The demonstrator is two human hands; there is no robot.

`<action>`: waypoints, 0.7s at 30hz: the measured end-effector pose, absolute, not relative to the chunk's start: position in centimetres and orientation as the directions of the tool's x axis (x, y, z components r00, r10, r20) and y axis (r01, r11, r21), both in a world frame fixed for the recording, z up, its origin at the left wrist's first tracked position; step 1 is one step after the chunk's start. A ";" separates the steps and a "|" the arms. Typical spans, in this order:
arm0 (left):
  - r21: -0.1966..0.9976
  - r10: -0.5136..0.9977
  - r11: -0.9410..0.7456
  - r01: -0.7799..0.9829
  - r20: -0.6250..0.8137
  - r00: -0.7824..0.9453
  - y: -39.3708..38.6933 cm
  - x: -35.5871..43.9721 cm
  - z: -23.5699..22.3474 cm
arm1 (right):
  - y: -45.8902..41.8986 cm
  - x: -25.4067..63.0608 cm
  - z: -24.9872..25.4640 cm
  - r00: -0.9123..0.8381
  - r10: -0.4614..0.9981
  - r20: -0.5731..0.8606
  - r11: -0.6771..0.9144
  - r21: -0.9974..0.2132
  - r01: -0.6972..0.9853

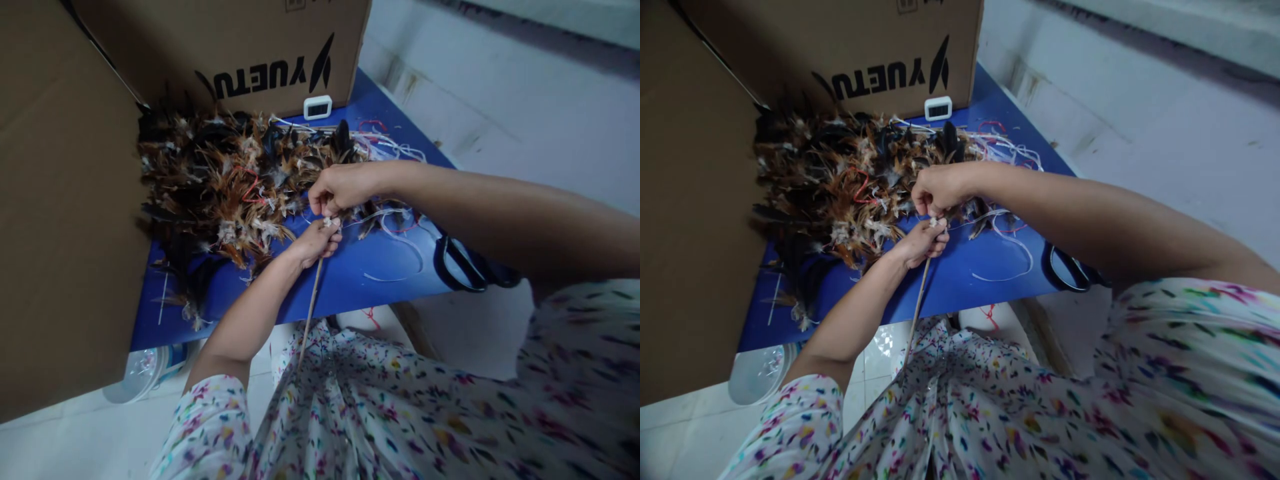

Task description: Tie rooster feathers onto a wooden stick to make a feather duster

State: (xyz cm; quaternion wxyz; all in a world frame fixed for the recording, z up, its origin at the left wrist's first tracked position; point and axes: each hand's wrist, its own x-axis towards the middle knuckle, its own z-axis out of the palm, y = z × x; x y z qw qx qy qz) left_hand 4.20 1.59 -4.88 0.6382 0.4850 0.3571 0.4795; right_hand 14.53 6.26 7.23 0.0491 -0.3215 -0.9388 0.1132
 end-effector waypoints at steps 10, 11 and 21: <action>0.973 0.956 0.037 -0.229 0.032 0.292 1.4 4.2 -4.8 | 5.8 14.1 7.0 -0.751 0.660 0.018 0.751 -0.051 0.659; 0.976 0.954 0.027 -0.217 0.039 0.297 1.4 4.2 -4.7 | 5.8 14.1 7.0 -0.750 0.661 0.018 0.750 -0.055 0.659; 0.969 0.919 0.007 -0.248 0.092 0.384 1.4 4.0 -4.4 | 5.5 13.6 6.9 -0.721 0.691 0.052 0.722 -0.097 0.685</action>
